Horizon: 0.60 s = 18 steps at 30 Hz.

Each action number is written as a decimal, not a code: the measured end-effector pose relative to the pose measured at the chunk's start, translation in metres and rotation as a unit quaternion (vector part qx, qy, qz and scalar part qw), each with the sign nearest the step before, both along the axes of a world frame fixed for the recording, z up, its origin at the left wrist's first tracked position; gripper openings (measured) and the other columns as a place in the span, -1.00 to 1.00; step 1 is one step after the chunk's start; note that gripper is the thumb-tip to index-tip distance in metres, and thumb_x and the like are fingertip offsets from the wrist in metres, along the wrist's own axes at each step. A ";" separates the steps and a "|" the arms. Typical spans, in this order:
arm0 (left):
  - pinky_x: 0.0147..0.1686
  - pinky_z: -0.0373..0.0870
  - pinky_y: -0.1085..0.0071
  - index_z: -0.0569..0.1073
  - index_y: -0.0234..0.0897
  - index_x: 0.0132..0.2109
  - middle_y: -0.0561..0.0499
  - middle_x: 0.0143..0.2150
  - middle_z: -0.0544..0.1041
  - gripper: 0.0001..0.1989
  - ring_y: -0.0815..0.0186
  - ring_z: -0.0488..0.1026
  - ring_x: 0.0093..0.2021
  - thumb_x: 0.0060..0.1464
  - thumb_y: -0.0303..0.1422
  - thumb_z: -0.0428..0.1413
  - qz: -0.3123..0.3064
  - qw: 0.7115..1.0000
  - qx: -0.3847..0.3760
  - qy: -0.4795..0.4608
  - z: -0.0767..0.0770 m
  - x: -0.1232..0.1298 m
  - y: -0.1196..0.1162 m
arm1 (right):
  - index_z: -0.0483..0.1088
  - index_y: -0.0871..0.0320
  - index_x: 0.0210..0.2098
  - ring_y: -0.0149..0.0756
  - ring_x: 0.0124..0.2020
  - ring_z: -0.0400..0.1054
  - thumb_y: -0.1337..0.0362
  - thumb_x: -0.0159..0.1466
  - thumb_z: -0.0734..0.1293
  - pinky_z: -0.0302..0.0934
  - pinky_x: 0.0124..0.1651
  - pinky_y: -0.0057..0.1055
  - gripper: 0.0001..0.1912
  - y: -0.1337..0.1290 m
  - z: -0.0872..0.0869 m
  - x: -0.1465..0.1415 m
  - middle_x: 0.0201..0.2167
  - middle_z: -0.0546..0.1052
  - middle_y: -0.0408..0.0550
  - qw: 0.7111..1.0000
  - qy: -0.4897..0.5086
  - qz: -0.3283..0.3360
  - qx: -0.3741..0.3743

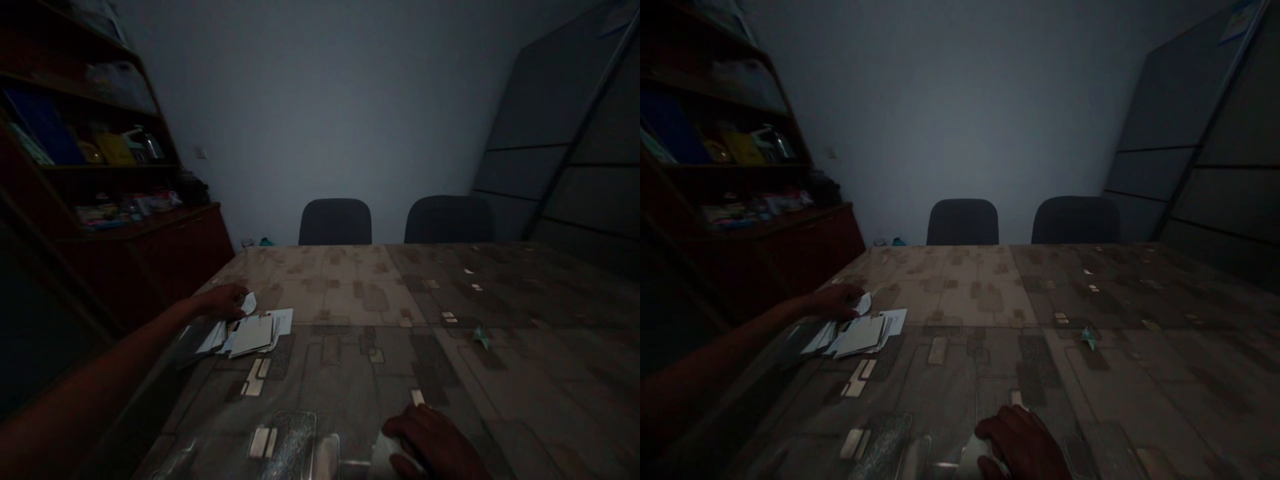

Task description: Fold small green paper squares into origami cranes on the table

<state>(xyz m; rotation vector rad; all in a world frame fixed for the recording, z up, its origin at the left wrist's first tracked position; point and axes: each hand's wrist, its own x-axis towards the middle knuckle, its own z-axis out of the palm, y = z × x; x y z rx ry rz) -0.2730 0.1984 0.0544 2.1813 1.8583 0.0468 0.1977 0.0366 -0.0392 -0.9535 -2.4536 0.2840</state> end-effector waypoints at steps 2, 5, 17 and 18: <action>-0.15 0.48 0.12 0.39 -0.29 0.07 -0.09 0.05 0.46 -0.70 0.13 0.49 -0.08 0.21 -0.31 0.11 0.019 1.000 -0.004 0.018 -0.001 -0.002 0.000 | 0.37 0.08 -0.15 -0.22 -0.37 0.44 0.44 0.15 0.31 0.31 -0.29 -0.35 -0.73 0.000 0.000 0.000 -0.39 0.53 -0.11 1.000 -0.007 -0.003 0.003; -0.12 0.47 0.09 0.38 -0.28 0.09 -0.11 0.08 0.44 -0.68 0.14 0.48 -0.06 0.21 -0.32 0.11 0.031 0.999 0.016 0.016 0.000 -0.002 -0.003 | 0.37 0.09 -0.16 -0.22 -0.39 0.43 0.45 0.15 0.28 0.30 -0.32 -0.35 -0.73 0.000 -0.002 0.000 -0.40 0.53 -0.10 1.000 -0.004 -0.005 0.010; -0.18 0.46 0.31 0.45 -0.29 -0.13 0.01 -0.19 0.56 -0.87 0.22 0.52 -0.17 0.18 -0.43 0.06 -0.101 0.993 0.003 -0.061 0.026 0.034 -0.037 | 0.38 0.07 -0.15 -0.23 -0.38 0.44 0.41 0.19 0.31 0.29 -0.31 -0.37 -0.76 0.000 0.000 0.000 -0.38 0.53 -0.11 1.000 0.016 -0.007 0.002; -0.18 0.45 0.34 0.46 -0.29 -0.16 0.02 -0.22 0.58 -0.86 0.20 0.52 -0.18 0.12 -0.47 0.07 -0.108 0.993 0.002 -0.054 0.021 0.041 -0.042 | 0.38 0.07 -0.15 -0.24 -0.37 0.44 0.42 0.18 0.31 0.29 -0.30 -0.37 -0.75 0.000 0.000 0.000 -0.38 0.53 -0.11 1.000 0.017 -0.010 0.006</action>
